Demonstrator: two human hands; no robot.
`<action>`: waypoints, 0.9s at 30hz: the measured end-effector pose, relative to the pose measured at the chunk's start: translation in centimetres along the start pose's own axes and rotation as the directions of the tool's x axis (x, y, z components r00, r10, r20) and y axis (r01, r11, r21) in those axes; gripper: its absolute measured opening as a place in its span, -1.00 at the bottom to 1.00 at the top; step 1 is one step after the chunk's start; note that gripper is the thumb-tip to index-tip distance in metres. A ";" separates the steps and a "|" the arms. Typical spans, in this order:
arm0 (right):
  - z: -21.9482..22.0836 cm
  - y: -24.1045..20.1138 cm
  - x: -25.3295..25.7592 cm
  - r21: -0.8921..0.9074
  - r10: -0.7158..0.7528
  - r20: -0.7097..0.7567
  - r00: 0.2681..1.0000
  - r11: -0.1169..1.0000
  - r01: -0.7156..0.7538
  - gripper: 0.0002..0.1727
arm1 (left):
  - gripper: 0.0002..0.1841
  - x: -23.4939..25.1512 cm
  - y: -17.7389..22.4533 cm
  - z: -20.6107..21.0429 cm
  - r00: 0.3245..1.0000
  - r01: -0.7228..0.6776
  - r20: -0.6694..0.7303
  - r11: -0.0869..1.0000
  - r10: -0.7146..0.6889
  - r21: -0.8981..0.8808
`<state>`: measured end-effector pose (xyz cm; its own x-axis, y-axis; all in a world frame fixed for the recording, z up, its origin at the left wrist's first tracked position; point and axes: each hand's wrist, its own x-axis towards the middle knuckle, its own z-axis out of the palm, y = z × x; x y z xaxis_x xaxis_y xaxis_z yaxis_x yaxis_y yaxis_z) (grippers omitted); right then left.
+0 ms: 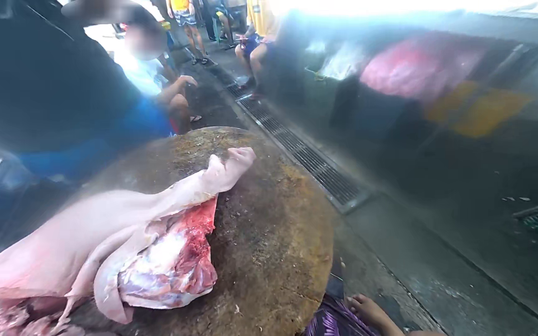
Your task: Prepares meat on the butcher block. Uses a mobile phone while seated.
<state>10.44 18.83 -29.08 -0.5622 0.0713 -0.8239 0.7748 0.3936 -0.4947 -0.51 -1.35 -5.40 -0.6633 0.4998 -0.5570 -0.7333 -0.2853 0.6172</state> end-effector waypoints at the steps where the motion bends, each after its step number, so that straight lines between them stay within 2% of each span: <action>1: 0.0 0.0 0.2 0.000 -0.004 0.002 1.000 1.000 0.004 -0.54 | -0.29 0.6 -0.5 -0.4 1.000 -0.018 -0.021 1.000 0.018 0.000; 3: 0.1 0.1 0.3 -0.005 -0.015 0.009 1.000 1.000 0.015 -0.53 | -0.32 -0.5 0.5 1.5 0.984 0.018 -0.175 0.999 -0.011 0.039; 5: 0.2 -0.1 0.1 0.002 -0.015 0.007 1.000 1.000 0.015 -0.54 | -0.35 -1.9 1.8 2.9 0.973 0.054 -0.226 0.997 -0.040 0.057; 10: 0.1 0.1 0.3 0.015 -0.001 0.009 1.000 1.000 0.001 -0.55 | -0.33 -1.5 1.5 2.3 0.978 0.064 -0.200 0.997 -0.057 0.032; 15: 0.2 0.2 0.4 0.006 -0.006 0.005 1.000 1.000 0.006 -0.55 | -0.40 -1.1 1.2 2.3 0.975 0.021 -0.220 0.999 -0.031 -0.047; 19: 0.3 0.4 0.8 0.010 -0.008 0.011 1.000 1.000 0.008 -0.54 | -0.37 -0.3 0.8 1.7 0.968 0.074 -0.243 0.997 -0.062 0.037; 23: 0.2 0.8 1.2 0.003 -0.002 0.008 1.000 1.000 0.002 -0.55 | -0.28 2.8 -2.3 -1.6 0.993 0.034 -0.114 0.999 -0.035 -0.008; 27: 0.2 0.4 0.8 -0.004 0.004 0.016 1.000 1.000 -0.004 -0.54 | -0.30 0.6 -0.2 1.0 0.976 0.063 -0.211 0.998 -0.060 0.011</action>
<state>10.32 18.85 -29.97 -0.5547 0.0585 -0.8300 0.7758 0.3971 -0.4904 -0.62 -0.25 -5.29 -0.6350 0.3325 -0.6973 -0.7721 -0.2440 0.5867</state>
